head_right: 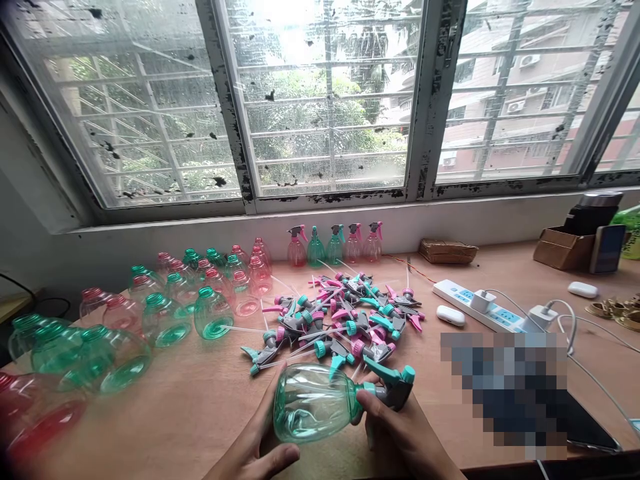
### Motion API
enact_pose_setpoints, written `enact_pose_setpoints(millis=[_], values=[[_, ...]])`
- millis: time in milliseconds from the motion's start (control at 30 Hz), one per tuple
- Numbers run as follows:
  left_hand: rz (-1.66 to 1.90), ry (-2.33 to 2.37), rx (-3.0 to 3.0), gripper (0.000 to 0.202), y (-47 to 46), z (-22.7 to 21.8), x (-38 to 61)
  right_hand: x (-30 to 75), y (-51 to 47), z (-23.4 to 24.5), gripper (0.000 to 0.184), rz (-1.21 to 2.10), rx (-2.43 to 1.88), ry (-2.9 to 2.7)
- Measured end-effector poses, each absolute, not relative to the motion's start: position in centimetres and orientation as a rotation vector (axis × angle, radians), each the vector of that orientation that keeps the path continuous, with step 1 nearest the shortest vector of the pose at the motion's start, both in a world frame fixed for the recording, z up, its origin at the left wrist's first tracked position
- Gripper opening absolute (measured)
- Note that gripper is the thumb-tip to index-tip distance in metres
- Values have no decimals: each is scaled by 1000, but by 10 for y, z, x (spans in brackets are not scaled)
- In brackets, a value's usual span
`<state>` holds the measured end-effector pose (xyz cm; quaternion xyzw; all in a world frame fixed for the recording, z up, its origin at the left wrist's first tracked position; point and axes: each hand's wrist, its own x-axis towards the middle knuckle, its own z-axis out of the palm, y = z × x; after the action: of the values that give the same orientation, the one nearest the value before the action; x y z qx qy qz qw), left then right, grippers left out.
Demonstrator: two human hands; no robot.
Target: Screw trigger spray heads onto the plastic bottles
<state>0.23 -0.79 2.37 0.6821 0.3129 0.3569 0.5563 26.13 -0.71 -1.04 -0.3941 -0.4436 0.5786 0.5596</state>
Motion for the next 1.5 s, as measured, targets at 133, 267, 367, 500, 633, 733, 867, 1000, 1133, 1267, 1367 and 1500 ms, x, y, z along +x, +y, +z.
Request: enact_pose_setpoints(millis=[133, 267, 367, 500, 633, 733, 867, 1000, 1133, 1267, 1367, 1500], values=[[860, 721, 1628, 90, -8, 24, 3, 261, -7, -11, 39, 1373, -918, -1035], [874, 760, 1692, 90, -7, 18, 1, 262, -7, -11, 40, 1374, -932, -1042], [872, 770, 1699, 95, -8, 16, 1, 262, -7, -12, 38, 1364, -931, -1053], [881, 724, 1598, 104, -9, 19, 3, 262, -7, -13, 37, 1373, -916, -1049], [857, 675, 1484, 101, -7, 22, 5, 262, -6, -14, 39, 1402, -908, -1047], [840, 665, 1549, 92, -4, 22, 5, 262, -6, -13, 39, 1414, -912, -1069], [885, 677, 1632, 87, -3, 17, 4, 262, -6, -13, 40, 1409, -907, -1079], [895, 721, 1609, 93, -5, 12, 3, 262, -7, -11, 40, 1399, -908, -1090], [892, 753, 1542, 109, -7, 12, 1, 261, -8, -8, 42, 1383, -920, -1082], [863, 692, 1519, 90, -7, 19, 1, 261, -8, -9, 41, 1372, -923, -1072], [854, 706, 1599, 89, -7, 23, 3, 261, -8, -11, 40, 1368, -931, -1063], [882, 755, 1677, 90, -8, 22, 4, 262, -7, -10, 40, 1384, -919, -1075]])
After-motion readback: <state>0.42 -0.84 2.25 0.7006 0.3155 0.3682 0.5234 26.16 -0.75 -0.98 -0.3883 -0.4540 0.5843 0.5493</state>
